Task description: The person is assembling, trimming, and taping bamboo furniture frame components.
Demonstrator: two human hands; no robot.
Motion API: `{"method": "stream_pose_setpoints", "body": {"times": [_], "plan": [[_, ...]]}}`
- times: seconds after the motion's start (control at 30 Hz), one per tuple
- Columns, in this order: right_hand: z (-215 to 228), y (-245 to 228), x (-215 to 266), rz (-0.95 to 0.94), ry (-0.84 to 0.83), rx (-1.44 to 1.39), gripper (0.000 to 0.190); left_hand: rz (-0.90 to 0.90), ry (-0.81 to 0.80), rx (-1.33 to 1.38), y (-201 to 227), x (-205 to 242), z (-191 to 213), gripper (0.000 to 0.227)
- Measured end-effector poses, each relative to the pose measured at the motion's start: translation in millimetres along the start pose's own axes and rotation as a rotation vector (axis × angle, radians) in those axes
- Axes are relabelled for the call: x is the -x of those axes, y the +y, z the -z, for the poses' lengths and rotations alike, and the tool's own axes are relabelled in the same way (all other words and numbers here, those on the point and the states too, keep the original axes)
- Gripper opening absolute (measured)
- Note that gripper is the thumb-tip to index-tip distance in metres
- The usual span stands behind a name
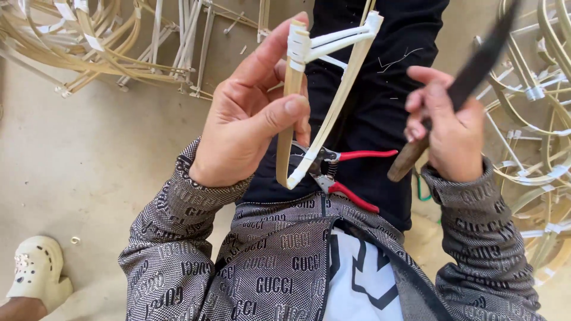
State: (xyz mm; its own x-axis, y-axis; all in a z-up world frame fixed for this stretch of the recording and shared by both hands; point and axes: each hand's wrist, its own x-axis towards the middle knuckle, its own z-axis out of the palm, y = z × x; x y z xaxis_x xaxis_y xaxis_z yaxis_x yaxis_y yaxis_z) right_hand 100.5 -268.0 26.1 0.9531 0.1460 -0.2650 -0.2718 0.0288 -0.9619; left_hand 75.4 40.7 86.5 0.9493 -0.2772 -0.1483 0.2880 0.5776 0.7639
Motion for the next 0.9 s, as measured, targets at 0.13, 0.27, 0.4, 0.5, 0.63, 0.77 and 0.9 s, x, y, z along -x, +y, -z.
{"method": "stream_pose_setpoints", "body": {"times": [0.13, 0.27, 0.4, 0.5, 0.63, 0.77, 0.9], "plan": [[-17, 16, -16, -0.217, -0.005, -0.13, 0.035, 0.069, 0.032, 0.004, 4, 3, -17, 0.073], [-32, 35, -23, -0.301, -0.114, -0.216, 0.04, 0.078, -0.066, -0.048, 2, 16, -18, 0.064], [-36, 46, -21, -0.334, -0.098, -0.196, 0.03, 0.136, -0.089, 0.011, 7, 26, -25, 0.064], [-32, 46, -18, -0.263, -0.084, -0.196, 0.019, 0.218, -0.091, -0.01, 18, 29, -33, 0.068], [-28, 28, -18, -0.12, -0.052, -0.187, 0.013, 0.112, -0.156, -0.139, 9, 3, -21, 0.06], [-28, 1, -22, -0.068, -0.086, -0.189, 0.026, 0.028, -0.162, -0.527, -69, -27, 7, 0.069], [-12, -9, -16, -0.081, -0.259, -0.234, 0.05, 0.142, -0.27, -0.268, -112, -24, 9, 0.05]]}}
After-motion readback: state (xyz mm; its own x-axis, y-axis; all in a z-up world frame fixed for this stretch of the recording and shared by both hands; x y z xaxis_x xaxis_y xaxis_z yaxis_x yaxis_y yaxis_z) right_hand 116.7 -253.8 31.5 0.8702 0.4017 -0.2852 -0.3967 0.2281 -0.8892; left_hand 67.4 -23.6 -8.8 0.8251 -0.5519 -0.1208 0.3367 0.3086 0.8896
